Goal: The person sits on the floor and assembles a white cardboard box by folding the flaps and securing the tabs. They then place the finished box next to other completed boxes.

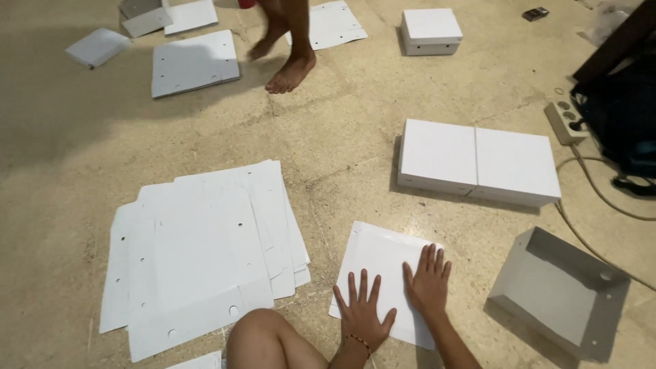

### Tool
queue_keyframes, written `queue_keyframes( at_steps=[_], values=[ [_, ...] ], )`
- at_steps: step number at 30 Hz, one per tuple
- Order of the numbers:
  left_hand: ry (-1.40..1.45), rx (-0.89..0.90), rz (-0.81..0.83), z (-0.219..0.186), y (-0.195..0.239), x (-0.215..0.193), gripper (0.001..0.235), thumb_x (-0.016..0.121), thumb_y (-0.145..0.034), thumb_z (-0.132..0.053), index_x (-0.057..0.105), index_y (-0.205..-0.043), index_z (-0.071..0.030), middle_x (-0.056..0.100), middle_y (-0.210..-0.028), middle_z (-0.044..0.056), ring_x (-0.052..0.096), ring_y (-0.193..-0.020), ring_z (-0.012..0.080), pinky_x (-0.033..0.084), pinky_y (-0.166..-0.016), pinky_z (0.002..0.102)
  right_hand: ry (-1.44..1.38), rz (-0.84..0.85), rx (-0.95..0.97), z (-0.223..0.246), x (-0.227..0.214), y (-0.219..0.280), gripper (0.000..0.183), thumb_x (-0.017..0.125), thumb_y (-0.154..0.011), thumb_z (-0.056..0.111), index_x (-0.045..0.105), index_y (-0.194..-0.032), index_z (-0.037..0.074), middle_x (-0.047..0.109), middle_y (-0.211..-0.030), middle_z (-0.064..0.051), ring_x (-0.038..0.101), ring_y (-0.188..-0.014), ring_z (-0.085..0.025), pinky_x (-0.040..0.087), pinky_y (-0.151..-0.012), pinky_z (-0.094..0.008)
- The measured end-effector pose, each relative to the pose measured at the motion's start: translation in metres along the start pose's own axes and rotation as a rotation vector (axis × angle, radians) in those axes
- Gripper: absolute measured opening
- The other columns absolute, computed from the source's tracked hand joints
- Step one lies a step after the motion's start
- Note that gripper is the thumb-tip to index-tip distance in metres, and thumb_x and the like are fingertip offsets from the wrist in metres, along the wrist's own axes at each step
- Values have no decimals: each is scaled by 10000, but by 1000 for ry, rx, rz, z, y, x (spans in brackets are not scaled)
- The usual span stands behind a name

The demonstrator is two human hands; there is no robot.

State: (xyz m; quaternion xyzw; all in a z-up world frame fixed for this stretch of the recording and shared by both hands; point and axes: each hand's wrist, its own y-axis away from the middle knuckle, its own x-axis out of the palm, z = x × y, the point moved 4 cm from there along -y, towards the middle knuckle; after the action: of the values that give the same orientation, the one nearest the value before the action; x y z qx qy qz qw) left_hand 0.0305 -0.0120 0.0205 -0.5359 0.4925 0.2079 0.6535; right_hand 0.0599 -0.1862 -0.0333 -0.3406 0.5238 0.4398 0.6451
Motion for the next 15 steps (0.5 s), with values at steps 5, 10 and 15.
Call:
queue_keyframes(
  at_steps=[5, 10, 15],
  values=[
    [-10, 20, 45, -1, 3, 4, 766, 183, -792, -638, 82, -1411, -199, 3, -1504, 87, -40, -1395, 319, -33, -1055, 597, 98, 6, -46, 12, 1, 91, 693, 137, -914, 516, 34, -1405, 38, 5, -1479, -121, -31, -1363, -250, -33, -1075, -423],
    [36, 21, 144, -4, 6, 13, 738, 232, -812, -626, 139, -1419, -218, 71, -1497, 83, 35, -1376, 325, -13, -1053, 609, 20, 31, -49, 6, -6, 60, 651, 189, -927, 460, 61, -1408, 42, 64, -1479, -109, 0, -1363, -265, -29, -1073, -449],
    [53, 15, 205, -2, 3, 13, 734, 226, -813, -621, 116, -1418, -220, 53, -1491, 88, 17, -1369, 332, -53, -1045, 626, -35, 3, 77, -4, -17, -31, 742, 132, -886, 562, 65, -1410, 42, 30, -1485, -110, -45, -1364, -277, -68, -1072, -468]
  ],
)
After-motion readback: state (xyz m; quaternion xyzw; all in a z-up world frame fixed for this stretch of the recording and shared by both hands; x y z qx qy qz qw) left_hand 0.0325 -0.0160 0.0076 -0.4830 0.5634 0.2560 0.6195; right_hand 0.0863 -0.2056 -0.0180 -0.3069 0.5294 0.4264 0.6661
